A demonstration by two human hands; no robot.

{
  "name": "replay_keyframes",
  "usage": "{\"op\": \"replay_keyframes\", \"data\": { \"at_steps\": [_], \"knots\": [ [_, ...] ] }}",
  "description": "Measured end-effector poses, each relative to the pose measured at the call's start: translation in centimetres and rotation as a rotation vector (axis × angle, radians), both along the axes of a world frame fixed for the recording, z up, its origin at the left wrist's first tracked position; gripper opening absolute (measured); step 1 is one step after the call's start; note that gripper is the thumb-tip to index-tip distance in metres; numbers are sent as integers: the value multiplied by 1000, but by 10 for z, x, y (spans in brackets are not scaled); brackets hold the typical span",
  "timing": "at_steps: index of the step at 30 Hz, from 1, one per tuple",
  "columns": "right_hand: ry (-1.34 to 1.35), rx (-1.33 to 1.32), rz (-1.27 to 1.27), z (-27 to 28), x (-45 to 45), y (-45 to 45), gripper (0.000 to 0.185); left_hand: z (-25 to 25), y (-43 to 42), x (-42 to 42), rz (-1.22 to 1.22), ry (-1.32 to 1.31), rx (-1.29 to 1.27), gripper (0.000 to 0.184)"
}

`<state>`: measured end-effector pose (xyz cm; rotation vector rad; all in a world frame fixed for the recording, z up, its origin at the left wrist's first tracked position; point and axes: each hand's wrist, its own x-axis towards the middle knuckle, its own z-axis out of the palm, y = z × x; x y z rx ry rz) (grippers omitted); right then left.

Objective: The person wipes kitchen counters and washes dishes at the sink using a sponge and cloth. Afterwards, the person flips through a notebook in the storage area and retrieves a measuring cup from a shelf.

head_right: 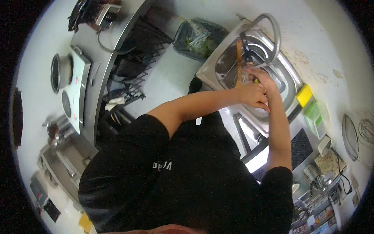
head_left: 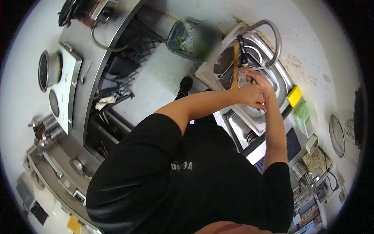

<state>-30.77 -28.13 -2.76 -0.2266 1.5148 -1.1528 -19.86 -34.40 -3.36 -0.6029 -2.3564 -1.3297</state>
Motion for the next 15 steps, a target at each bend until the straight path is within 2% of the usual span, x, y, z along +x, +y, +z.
{"op": "replay_keyframes", "data": {
  "at_steps": [1, 2, 4, 6, 8, 9, 10, 11, 12, 13, 14, 15],
  "knots": [
    [-19, 121, 40, 3, -1, -4, 25, 1, 0, 5, -100, -71, -224, 47],
    [-33, 244, 81, 2, -1, -6, 27, -6, 4, 5, -85, -85, -216, 47],
    [-8, 294, 70, -12, -2, -8, 26, -26, 15, -1, -218, -132, -306, 55],
    [39, 337, 43, -31, -7, -12, 25, -40, 21, -4, -198, -97, -378, 54],
    [499, 440, 276, -50, -14, -16, 24, -61, 27, -12, -192, -49, -465, 53],
    [653, 440, 239, -47, -8, -17, 26, -80, 32, -18, -104, 175, -511, 50],
    [668, 437, 227, -45, -4, -23, 26, -99, 39, -24, -17, 403, -552, 51],
    [585, 516, 115, -44, 0, -29, 28, -120, 50, -30, -18, 397, -451, 58],
    [498, 587, 1, -46, -2, -32, 30, -116, 46, -40, -26, 418, -460, 58],
    [512, 580, -22, -74, -5, -29, 30, -107, 38, -45, -30, 436, -415, 57],
    [1034, 514, 188, -118, -8, -24, 34, -101, 30, -48, -38, 453, -367, 55],
    [1548, 432, 409, -102, -6, -31, 38, -93, 22, -49, -49, 470, -317, 53]
  ]
}}
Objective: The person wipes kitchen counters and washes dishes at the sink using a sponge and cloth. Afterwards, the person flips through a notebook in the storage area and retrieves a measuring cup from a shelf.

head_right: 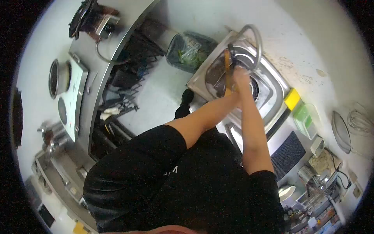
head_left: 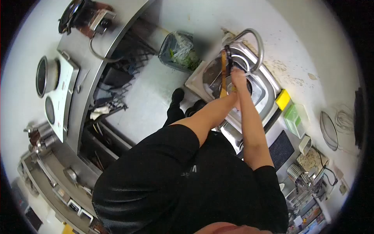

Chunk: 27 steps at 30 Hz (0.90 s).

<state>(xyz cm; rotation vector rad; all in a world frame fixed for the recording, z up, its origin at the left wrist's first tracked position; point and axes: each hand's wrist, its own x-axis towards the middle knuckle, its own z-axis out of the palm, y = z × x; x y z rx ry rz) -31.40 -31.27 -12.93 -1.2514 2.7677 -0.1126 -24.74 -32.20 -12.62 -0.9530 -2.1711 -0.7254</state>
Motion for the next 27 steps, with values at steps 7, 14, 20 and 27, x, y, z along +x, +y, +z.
{"op": "replay_keyframes", "data": {
  "at_steps": [7, 14, 20, 27],
  "knots": [
    [-1852, -785, -696, 115, -27, 59, 43, 101, -61, 32, 30, -552, 263, 45],
    [-932, -556, -511, 118, -19, 63, 30, 61, -101, 29, 264, -1249, 1656, 62],
    [-563, -620, -272, 180, -3, 49, 42, 83, -71, 12, 173, -1293, 1007, 77],
    [-1185, -1431, -847, 147, -34, 125, 37, 82, -53, -16, 732, -1190, 877, 38]
  ]
}}
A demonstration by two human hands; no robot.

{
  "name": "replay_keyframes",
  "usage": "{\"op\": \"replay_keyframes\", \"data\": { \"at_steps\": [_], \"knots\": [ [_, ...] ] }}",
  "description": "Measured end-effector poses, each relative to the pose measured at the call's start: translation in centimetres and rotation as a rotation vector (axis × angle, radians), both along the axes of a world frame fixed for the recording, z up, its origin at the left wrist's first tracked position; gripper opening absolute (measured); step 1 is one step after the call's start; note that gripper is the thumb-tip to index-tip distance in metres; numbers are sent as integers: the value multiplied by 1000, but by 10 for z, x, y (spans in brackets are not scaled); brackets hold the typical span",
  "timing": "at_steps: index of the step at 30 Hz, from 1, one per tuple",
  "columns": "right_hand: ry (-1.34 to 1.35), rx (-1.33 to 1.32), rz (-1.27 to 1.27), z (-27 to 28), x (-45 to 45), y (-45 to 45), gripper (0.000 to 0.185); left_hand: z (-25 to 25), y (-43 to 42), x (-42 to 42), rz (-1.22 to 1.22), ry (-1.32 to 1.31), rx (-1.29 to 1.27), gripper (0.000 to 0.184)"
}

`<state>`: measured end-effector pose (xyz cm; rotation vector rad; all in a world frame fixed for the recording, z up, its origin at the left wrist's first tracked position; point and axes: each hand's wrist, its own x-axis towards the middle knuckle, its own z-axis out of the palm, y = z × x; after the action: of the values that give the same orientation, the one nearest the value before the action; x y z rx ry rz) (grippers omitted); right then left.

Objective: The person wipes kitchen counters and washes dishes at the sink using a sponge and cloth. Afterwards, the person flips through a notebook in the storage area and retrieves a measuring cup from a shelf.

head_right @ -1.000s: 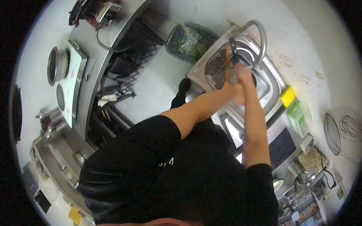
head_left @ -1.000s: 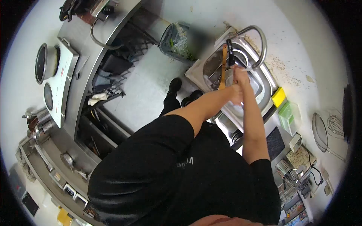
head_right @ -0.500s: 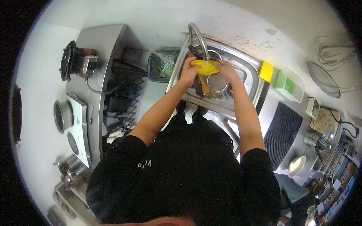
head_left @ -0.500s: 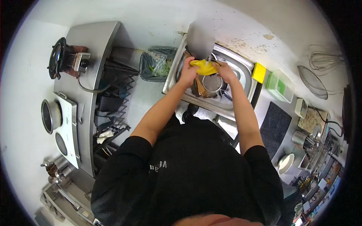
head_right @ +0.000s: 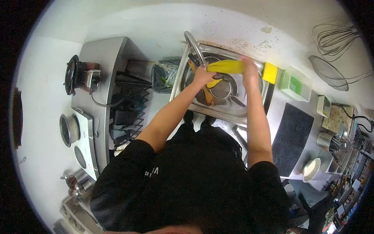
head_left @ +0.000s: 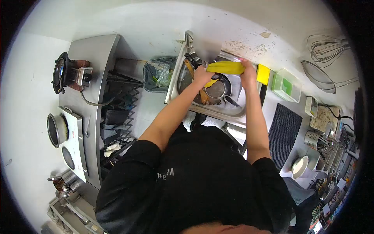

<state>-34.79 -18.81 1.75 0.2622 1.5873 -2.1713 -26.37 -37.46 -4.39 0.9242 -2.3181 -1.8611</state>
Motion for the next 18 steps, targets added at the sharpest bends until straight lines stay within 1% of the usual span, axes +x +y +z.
{"op": "replay_keyframes", "data": {
  "at_steps": [1, 2, 3, 4, 5, 6, 7, 8, 9, 10, 12, 13, 14, 15, 16, 17, 18],
  "knots": [
    [-15, 131, 80, -33, 6, 0, 42, 5, -2, 3, -84, 105, 13, 37],
    [-26, 262, 159, -69, 11, -2, 48, 12, 1, 8, -84, 109, 14, 37],
    [-17, 164, 233, -113, 21, -14, 49, 19, 8, 17, -68, 167, -10, 36],
    [-11, 63, 309, -139, 34, -33, 50, 27, 14, 25, -51, 222, -36, 36],
    [-144, -247, 256, -111, 51, -53, 54, 40, 19, 31, -27, 325, 183, 39],
    [-278, -558, 196, -73, 68, -71, 57, 38, 18, 34, -24, 322, 175, 39],
    [-281, -566, 199, -64, 74, -79, 57, 33, 14, 37, 29, 298, 393, 45],
    [-352, -691, 130, -59, 79, -85, 51, 25, 9, 40, 84, 272, 611, 52],
    [-422, -812, 58, -59, 79, -89, 46, 9, 1, 46, 93, 354, 570, 57],
    [-424, -815, 61, -65, 74, -94, 46, -6, -8, 55, 96, 355, 566, 57],
    [-433, -451, 13, -92, 61, -109, 35, -25, -27, 76, -17, 301, -487, 64],
    [-311, -495, 98, -113, 53, -107, 36, -27, -31, 86, 24, 123, 9, 54],
    [-320, -495, 113, -114, 49, -102, 36, -22, -33, 86, 39, 119, 7, 54],
    [-176, -350, 220, -108, 46, -98, 36, -8, -34, 82, 102, -28, 605, 50],
    [-30, -206, 326, -98, 42, -94, 36, 9, -34, 77, 161, -169, 1205, 52],
    [55, 6, 478, -82, 39, -91, 34, 30, -29, 69, 186, -112, 1346, 62],
    [51, 10, 498, -68, 42, -87, 34, 31, -26, 60, 205, -102, 1352, 62]
  ]
}}
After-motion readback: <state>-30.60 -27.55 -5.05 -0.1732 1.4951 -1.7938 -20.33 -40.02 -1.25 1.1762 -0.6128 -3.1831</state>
